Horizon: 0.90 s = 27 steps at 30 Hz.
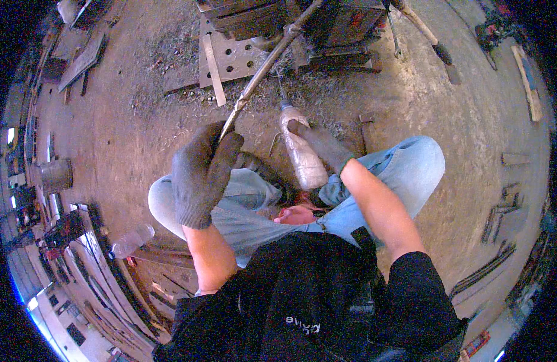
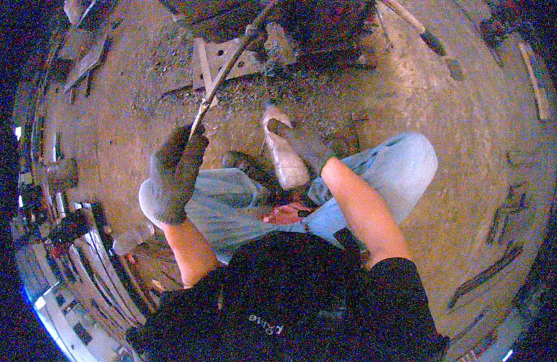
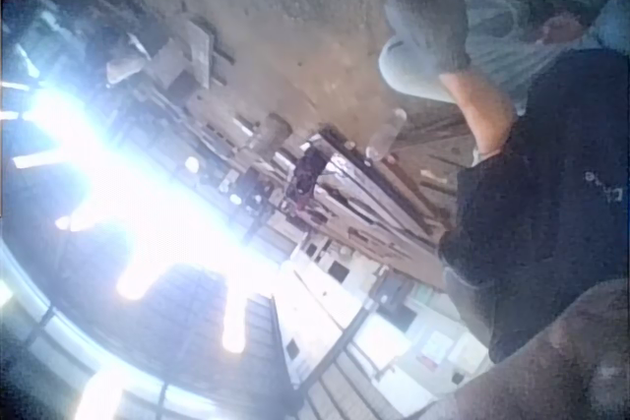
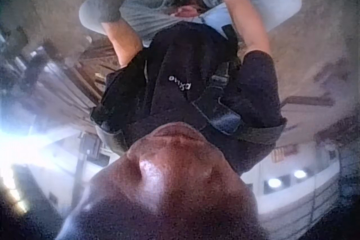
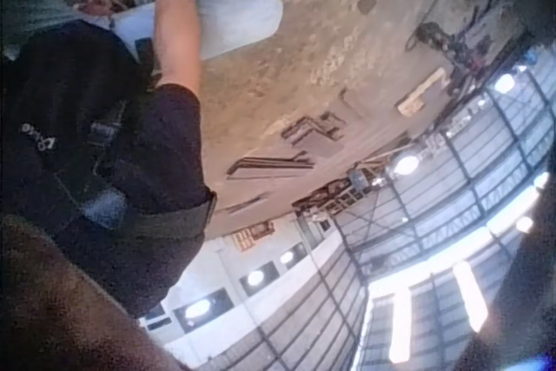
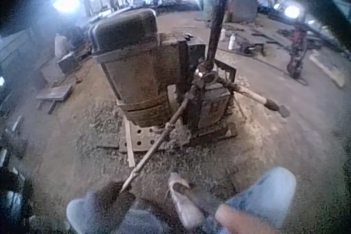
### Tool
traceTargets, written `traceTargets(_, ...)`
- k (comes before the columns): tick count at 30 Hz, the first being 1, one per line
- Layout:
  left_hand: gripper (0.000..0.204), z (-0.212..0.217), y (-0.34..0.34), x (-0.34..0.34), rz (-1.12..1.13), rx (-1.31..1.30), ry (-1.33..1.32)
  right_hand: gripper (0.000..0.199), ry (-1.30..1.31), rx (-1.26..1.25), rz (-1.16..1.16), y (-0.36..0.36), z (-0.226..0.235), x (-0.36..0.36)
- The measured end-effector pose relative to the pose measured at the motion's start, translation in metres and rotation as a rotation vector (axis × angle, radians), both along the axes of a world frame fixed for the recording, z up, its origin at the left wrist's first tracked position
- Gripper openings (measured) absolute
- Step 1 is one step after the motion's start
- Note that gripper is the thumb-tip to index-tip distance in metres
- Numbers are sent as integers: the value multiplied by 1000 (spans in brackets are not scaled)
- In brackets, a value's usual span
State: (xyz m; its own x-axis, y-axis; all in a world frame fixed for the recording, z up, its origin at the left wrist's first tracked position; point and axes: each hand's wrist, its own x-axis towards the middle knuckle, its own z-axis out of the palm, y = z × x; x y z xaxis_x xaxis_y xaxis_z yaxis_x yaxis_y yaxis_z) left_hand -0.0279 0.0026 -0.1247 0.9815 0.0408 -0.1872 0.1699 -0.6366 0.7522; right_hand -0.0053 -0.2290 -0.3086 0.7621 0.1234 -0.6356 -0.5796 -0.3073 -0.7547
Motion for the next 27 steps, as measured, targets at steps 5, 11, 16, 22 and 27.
traceTargets(5, 32, 0, -2, -2, 34, -66, 17, 84, 56, -35, 23, -1, -4, 2)
traceTargets(11, 32, -6, 1, -2, 52, -41, 12, 94, 3, 45, -34, 3, 4, -3)
traceTargets(16, 32, -1, -4, -3, 52, -17, 29, 96, 28, 157, -154, 4, 17, -4)
traceTargets(22, 31, -6, -2, -3, 54, -16, 12, 95, -55, 75, -135, 5, 20, -5)
traceTargets(27, 29, -1, -5, -2, 56, -10, 46, 89, 9, -82, 62, -4, -7, -2)
